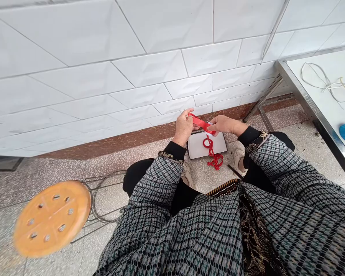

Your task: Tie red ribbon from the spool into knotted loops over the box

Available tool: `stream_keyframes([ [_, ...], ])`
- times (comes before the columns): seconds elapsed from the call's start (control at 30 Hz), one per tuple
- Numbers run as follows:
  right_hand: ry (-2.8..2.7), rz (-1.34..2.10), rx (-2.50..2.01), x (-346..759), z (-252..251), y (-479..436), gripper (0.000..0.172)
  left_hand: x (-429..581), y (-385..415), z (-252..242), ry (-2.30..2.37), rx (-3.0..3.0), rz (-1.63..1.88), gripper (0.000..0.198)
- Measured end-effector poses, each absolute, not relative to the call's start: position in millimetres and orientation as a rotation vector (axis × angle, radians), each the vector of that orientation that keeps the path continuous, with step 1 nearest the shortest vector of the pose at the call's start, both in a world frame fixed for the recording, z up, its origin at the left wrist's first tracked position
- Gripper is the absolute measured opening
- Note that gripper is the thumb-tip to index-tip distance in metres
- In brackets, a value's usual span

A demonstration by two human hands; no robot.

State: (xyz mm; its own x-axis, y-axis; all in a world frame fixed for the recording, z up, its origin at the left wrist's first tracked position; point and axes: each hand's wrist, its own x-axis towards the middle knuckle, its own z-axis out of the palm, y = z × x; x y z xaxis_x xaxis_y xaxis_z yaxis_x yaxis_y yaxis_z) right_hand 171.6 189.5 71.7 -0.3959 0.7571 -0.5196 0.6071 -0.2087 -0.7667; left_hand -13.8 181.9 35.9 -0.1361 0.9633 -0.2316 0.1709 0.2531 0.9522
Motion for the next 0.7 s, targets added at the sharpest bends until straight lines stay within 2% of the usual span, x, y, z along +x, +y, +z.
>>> stream_keyframes([
  [0.27, -2.070, 1.335, -1.845, 167, 72, 193, 0.024, 0, 168, 36, 1.481, 1.162, 1.082, 0.052],
  [0.47, -2.019, 1.253, -1.912, 163, 67, 195, 0.023, 8, 161, 35, 1.565, 1.399, 1.091, 0.054],
  [0.6, -1.843, 1.402, -1.878, 165, 57, 199, 0.024, 11, 161, 32, 1.575, 1.483, 1.083, 0.056],
  [0.7, -1.739, 1.568, -1.682, 169, 50, 202, 0.024, 12, 160, 31, 1.586, 1.519, 1.077, 0.056],
])
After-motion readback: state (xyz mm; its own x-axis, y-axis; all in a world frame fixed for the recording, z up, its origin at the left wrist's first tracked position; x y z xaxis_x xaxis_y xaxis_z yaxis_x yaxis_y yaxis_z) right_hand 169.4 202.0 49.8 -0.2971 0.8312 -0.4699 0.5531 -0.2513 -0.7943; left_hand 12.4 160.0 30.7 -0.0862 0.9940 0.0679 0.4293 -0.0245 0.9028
